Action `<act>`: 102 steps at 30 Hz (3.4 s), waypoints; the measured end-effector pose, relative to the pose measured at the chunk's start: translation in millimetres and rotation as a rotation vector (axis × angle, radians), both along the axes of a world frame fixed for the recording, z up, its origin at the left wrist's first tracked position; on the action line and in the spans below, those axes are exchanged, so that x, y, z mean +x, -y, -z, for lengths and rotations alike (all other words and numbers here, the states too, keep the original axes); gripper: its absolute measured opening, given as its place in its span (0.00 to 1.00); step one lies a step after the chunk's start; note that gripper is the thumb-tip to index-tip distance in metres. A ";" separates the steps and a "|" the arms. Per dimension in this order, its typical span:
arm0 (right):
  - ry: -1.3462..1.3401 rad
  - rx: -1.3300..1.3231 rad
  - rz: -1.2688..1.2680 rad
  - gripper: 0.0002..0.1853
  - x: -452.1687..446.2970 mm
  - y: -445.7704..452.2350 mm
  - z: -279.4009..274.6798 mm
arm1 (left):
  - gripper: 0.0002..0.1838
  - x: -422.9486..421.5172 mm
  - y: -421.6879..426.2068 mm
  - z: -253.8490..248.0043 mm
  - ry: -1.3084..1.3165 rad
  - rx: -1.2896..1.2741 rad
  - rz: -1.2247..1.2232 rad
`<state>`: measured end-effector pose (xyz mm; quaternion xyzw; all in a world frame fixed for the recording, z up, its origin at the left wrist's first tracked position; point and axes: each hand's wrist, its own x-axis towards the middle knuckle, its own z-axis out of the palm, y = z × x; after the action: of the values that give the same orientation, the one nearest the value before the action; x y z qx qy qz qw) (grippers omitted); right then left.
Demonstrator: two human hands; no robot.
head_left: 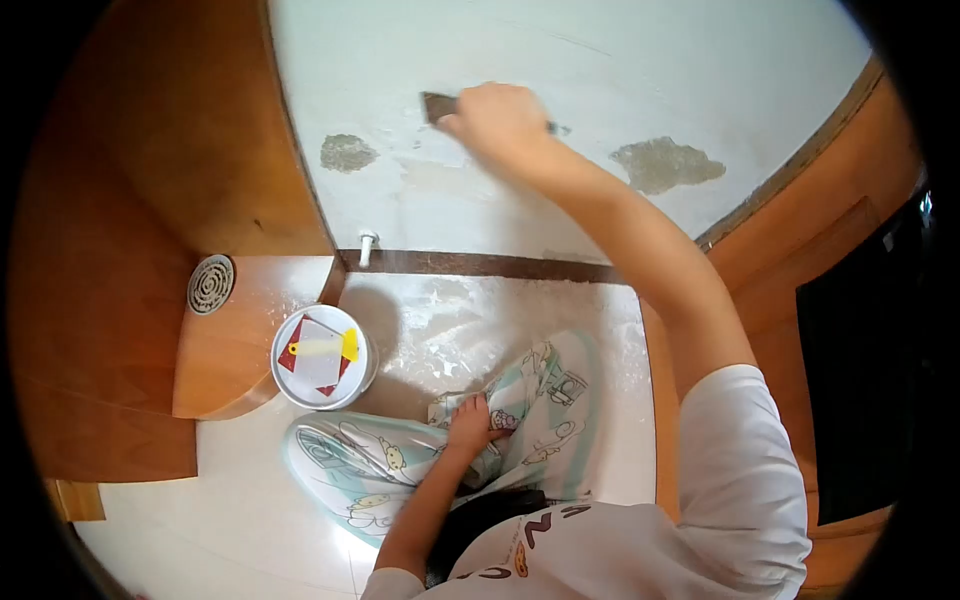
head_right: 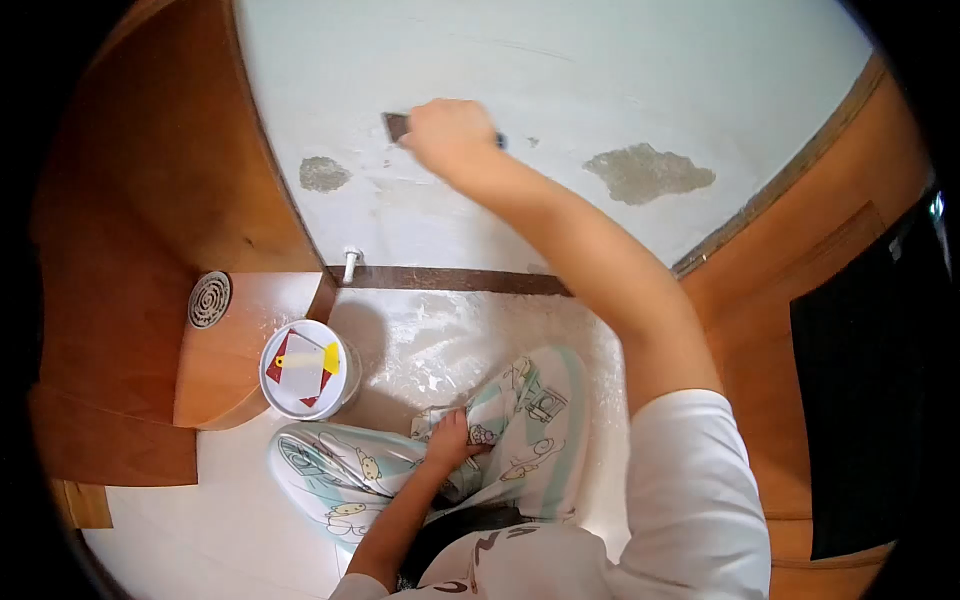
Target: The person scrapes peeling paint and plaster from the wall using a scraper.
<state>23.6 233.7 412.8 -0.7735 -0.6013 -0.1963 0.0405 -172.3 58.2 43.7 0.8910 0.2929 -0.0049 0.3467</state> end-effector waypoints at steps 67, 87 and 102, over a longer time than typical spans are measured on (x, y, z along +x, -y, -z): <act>0.678 -0.261 0.093 0.17 -22.8 -20.5 -98.9 | 0.46 5.6 4.5 0.1 0.104 0.034 -0.075; 0.590 -0.276 -0.027 0.18 -26.9 -47.2 -72.1 | 0.45 5.4 8.3 7.4 0.156 0.159 -0.107; 0.637 -0.325 -0.013 0.14 -45.9 -58.7 -55.4 | 0.43 1.8 8.4 8.4 0.146 0.148 -0.085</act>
<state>-22.3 292.4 468.2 -0.6662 -0.6120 -0.3289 -0.2713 -170.5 49.9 35.4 0.8990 0.3038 0.0964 0.3004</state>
